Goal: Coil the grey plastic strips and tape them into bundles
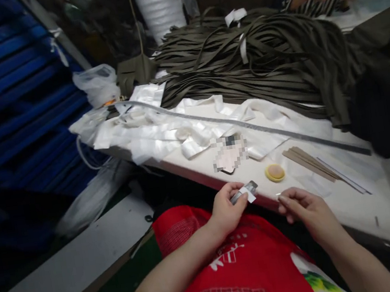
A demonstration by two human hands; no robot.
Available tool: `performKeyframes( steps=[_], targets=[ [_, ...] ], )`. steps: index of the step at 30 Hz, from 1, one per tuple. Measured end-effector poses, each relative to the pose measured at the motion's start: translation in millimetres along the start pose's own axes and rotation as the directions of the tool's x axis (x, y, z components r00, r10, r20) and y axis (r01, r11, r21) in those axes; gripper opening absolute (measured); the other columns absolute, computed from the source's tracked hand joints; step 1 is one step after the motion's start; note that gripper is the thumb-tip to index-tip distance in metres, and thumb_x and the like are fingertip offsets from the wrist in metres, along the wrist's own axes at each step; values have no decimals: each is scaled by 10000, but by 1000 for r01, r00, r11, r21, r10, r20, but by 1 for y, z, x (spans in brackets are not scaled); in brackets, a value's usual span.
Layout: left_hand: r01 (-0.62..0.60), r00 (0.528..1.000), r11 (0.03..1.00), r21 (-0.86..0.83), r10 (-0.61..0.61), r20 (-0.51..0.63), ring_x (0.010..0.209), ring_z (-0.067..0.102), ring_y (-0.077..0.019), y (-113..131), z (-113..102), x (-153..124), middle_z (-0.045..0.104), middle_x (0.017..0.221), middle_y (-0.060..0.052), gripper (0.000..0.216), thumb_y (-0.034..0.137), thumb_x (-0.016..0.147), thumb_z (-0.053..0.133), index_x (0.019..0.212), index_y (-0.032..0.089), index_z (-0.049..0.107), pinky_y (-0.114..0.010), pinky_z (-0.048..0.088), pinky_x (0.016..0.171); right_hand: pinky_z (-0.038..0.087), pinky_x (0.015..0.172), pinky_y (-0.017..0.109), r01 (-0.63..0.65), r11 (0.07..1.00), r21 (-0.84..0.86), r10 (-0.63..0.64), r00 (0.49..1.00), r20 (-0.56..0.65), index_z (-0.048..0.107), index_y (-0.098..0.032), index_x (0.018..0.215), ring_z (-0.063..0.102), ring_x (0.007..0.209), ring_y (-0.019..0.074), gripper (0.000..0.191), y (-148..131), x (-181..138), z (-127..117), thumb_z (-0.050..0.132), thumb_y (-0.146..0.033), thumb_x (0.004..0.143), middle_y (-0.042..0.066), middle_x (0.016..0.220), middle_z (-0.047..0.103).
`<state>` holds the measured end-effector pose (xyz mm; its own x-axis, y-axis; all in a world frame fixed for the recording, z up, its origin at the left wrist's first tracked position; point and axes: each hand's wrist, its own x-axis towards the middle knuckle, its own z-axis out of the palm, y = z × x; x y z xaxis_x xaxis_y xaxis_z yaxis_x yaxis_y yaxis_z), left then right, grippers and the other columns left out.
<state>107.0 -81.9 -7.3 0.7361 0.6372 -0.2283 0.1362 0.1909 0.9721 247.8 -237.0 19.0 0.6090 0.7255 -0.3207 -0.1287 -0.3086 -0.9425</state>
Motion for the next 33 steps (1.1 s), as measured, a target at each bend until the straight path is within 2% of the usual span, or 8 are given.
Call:
performKeyframes(
  steps=[3, 6, 11, 17, 22, 25, 30, 33],
  targets=[
    [-54, 997, 997, 60, 57, -58, 722, 611, -135, 1, -4, -4, 679, 860, -51, 305, 317, 822, 625, 1073, 146, 597, -223, 471, 659, 327, 430, 211, -8, 999, 42, 1, 986, 167, 602, -179, 778, 441, 440, 82, 372, -6, 11, 34, 692, -540, 772, 5, 628, 633],
    [-73, 992, 993, 95, 83, -99, 771, 629, -151, 3, -9, -8, 688, 900, -63, 283, 300, 831, 615, 1071, 151, 600, -235, 487, 699, 270, 421, 210, -32, 999, 38, 21, 964, 264, 602, -174, 772, 384, 430, 72, 380, -4, 17, 47, 692, -544, 770, 0, 604, 626],
    [-72, 990, 993, 90, 82, -111, 815, 643, -158, 0, -11, -8, 693, 942, -69, 267, 287, 834, 611, 1067, 155, 602, -241, 499, 740, 218, 405, 217, -81, 997, 8, 76, 959, 273, 585, -175, 716, 349, 405, 70, 417, 4, 27, 56, 715, -572, 725, -8, 552, 601],
    [-7, 993, 999, -38, 3, -115, 692, 607, -128, -3, -6, -2, 673, 832, -57, 285, 370, 844, 589, 1003, 133, 611, -213, 469, 611, 204, 402, 211, -97, 993, 67, 79, 969, 236, 550, -180, 677, 348, 387, 63, 429, 10, 30, 61, 707, -576, 729, -28, 514, 562],
    [-7, 984, 1000, 12, 9, -180, 639, 584, -117, -2, -3, -1, 667, 767, -38, 342, 420, 803, 659, 984, 134, 617, -205, 448, 575, 358, 471, 232, -93, 992, 87, 61, 945, 320, 602, -170, 772, 470, 471, 96, 417, 8, 29, 57, 734, -562, 709, 13, 639, 641],
    [-64, 975, 995, 78, 79, -207, 650, 599, -128, 3, -7, -4, 689, 809, -52, 333, 430, 849, 603, 1011, 141, 630, -223, 468, 599, 431, 568, 263, -79, 990, 120, 35, 941, 336, 641, -159, 842, 535, 557, 122, 430, 6, 31, 59, 760, -539, 680, 39, 732, 676],
    [-278, 933, 912, 300, 332, -143, 884, 631, -189, 16, -12, -16, 680, 963, -74, 205, 357, 851, 621, 952, 186, 674, -292, 493, 824, 368, 513, 230, -71, 988, 139, 31, 962, 271, 647, -167, 737, 474, 481, 102, 322, 3, 35, 71, 742, -473, 703, -37, 529, 576],
    [-387, 903, 867, 315, 426, -63, 990, 614, -219, 19, -11, -25, 662, 1024, -76, 145, 307, 837, 632, 938, 219, 687, -334, 473, 917, 371, 493, 238, -51, 979, 196, 4, 973, 232, 623, -167, 626, 453, 453, 104, 294, -3, 31, 75, 777, -416, 634, -40, 500, 555]
  ],
)
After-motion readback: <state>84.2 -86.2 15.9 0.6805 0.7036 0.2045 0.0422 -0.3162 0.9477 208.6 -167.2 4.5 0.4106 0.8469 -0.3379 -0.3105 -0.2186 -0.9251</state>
